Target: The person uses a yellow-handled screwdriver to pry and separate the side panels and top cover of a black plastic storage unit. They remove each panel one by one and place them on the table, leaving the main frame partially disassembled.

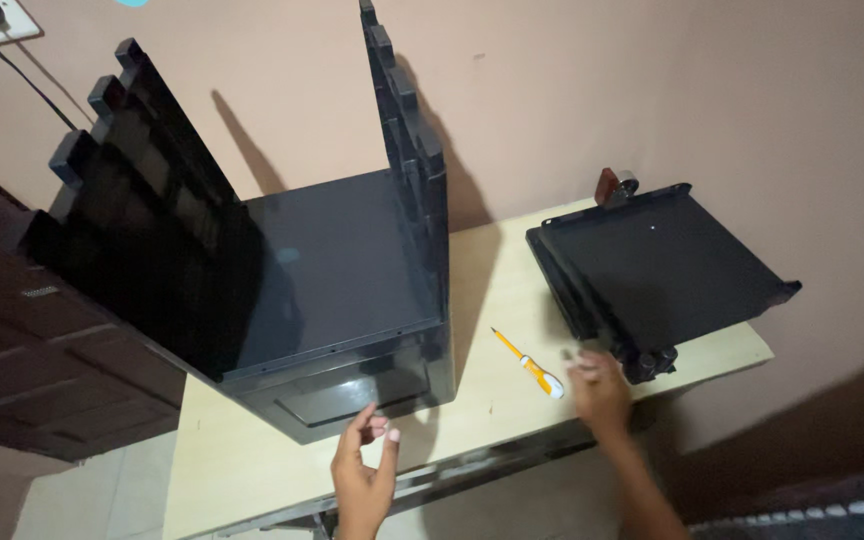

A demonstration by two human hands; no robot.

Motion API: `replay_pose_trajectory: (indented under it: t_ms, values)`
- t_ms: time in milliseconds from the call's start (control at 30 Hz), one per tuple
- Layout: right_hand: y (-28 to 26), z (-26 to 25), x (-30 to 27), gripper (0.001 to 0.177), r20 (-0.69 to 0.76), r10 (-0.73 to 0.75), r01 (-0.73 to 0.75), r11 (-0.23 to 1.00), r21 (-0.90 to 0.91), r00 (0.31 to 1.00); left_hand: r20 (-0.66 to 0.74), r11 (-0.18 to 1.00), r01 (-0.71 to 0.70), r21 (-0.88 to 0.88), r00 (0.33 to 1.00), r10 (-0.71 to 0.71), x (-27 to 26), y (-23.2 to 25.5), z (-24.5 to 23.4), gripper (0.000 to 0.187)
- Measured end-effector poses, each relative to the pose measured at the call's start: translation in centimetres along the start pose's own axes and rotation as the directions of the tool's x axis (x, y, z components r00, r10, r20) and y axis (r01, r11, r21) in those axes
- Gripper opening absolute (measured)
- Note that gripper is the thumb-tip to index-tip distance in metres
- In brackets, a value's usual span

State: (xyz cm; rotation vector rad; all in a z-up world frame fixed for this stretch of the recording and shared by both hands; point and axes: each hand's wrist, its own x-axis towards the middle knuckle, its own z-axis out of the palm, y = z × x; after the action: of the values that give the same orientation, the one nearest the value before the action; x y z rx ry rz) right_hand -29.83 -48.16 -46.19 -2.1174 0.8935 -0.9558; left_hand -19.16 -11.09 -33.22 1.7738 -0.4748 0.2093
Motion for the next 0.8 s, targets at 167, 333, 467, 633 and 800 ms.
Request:
replay_pose_trajectory:
  t_ms: [167,333,467,633,800]
  values:
    - [-2.8,5.7,-0.8,0.061,0.121,-0.339,0.358,0.906,-0.227,0.933,0.083,0.998,0.053,-0.034,0.995,-0.05,-0.3,0.3,-1.9,0.05]
    - [-2.8,8.9,-3.0,0.057,0.213,-0.221,0.293,0.864,-0.41,0.952,0.044,0.998,-0.049,0.033,0.998,0.047,-1.3,-1.3,-5.7,0.049]
    - [-3.0,10.0,-4.2,0.051,0.104,-0.309,0.317,0.796,-0.516,0.945,-0.023,0.995,0.061,0.076,0.998,-0.059,-2.4,-3.6,-9.0,0.049]
    - [-4.0,9.8,-2.9,0.037,0.124,-0.205,0.236,0.732,-0.64,0.971,-0.048,0.979,0.203,0.021,0.978,-0.202,-3.4,-6.3,-12.3,0.05]
    - [-5.0,9.1,-2.1,0.024,0.173,-0.11,0.202,0.646,-0.736,0.979,-0.049,0.983,0.172,0.068,0.984,-0.169,-4.1,-8.0,-14.8,0.049]
